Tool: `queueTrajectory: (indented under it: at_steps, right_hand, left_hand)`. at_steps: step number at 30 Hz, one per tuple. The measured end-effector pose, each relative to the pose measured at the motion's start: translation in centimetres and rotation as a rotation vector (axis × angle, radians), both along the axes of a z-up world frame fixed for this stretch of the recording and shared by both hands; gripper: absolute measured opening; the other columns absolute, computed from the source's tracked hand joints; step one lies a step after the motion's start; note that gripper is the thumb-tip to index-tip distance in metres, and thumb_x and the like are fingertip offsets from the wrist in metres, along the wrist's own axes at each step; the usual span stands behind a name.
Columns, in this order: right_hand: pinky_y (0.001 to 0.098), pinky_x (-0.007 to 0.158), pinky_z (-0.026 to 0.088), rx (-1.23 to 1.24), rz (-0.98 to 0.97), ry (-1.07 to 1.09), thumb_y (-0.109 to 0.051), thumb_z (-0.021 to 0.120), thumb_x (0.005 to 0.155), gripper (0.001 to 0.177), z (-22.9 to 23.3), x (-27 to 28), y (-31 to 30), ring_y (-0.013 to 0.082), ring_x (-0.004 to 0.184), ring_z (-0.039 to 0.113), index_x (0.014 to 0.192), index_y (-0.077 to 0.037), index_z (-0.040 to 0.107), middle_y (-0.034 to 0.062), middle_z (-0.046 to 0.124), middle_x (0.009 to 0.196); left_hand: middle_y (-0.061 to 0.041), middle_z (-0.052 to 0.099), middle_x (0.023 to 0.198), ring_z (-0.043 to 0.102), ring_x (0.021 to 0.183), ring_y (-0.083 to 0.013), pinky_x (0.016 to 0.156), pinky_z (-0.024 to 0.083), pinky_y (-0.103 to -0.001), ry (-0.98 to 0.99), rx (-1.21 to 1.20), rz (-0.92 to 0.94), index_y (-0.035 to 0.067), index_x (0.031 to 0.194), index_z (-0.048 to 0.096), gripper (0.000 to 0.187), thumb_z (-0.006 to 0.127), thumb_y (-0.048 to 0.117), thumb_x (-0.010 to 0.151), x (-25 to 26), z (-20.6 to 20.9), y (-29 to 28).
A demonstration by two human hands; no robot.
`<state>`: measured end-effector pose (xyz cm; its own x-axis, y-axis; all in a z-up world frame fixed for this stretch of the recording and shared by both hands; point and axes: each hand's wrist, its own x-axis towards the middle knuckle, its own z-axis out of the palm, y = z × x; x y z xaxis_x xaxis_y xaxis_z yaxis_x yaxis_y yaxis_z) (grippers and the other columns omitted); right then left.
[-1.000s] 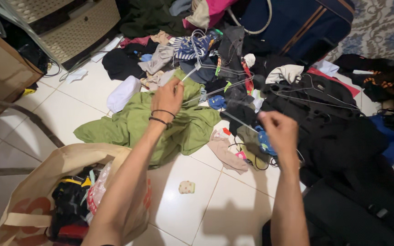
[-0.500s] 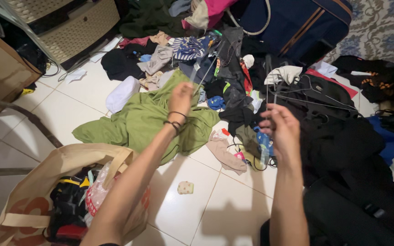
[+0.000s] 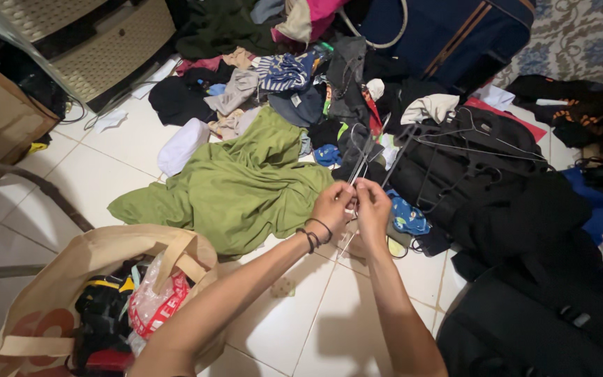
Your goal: The person picks up paper and a tube of cream from a table and floor, places them into bags, and then gathers clothes hangers from a cluttered area. They then pick up a black jacket and prepare to hang it.
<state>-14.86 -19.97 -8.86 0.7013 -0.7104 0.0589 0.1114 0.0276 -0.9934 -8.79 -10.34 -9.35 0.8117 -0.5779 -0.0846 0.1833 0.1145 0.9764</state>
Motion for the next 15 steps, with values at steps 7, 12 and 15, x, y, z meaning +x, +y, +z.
queueTrajectory:
  at_steps: [7, 12, 15]
  right_hand:
    - [0.0223, 0.068, 0.053, 0.001, -0.005, -0.047, -0.015, 0.063, 0.100, 0.024, 0.9, -1.2, 0.0, 0.0070, 0.078, 0.065, 0.114, 0.003, 0.073, 0.0045, 0.073, 0.092]
    - [0.0236, 0.063, 0.050, 0.044, -0.060, 0.014, -0.015, 0.065, 0.098, 0.025, 1.6, -1.7, -0.1, 0.0081, 0.075, 0.062, 0.115, 0.003, 0.073, 0.0051, 0.073, 0.093]
    - [0.0245, 0.060, 0.047, 0.066, -0.079, 0.030, -0.015, 0.066, 0.098, 0.026, 1.6, -2.1, -0.4, 0.0081, 0.073, 0.059, 0.115, 0.002, 0.074, 0.0057, 0.072, 0.092]
  left_hand:
    - [-0.004, 0.070, 0.078, 0.066, 0.070, -0.0093, 0.062, 0.050, -0.025, -0.328, 0.125, 0.097, 0.003, 0.097, 0.065, 0.026, 0.055, 0.026, 0.106, -1.7, 1.3, 0.8]
    - [-0.005, 0.071, 0.077, 0.066, 0.066, -0.0093, 0.060, 0.053, -0.026, -0.125, 0.028, -0.001, 0.004, 0.099, 0.063, 0.025, 0.052, 0.025, 0.106, -1.9, 1.4, 0.2]
    - [-0.003, 0.067, 0.074, 0.063, 0.062, -0.0105, 0.056, 0.052, -0.027, 0.030, 0.014, -0.089, 0.005, 0.102, 0.062, 0.024, 0.049, 0.025, 0.106, -2.1, 0.7, -0.7]
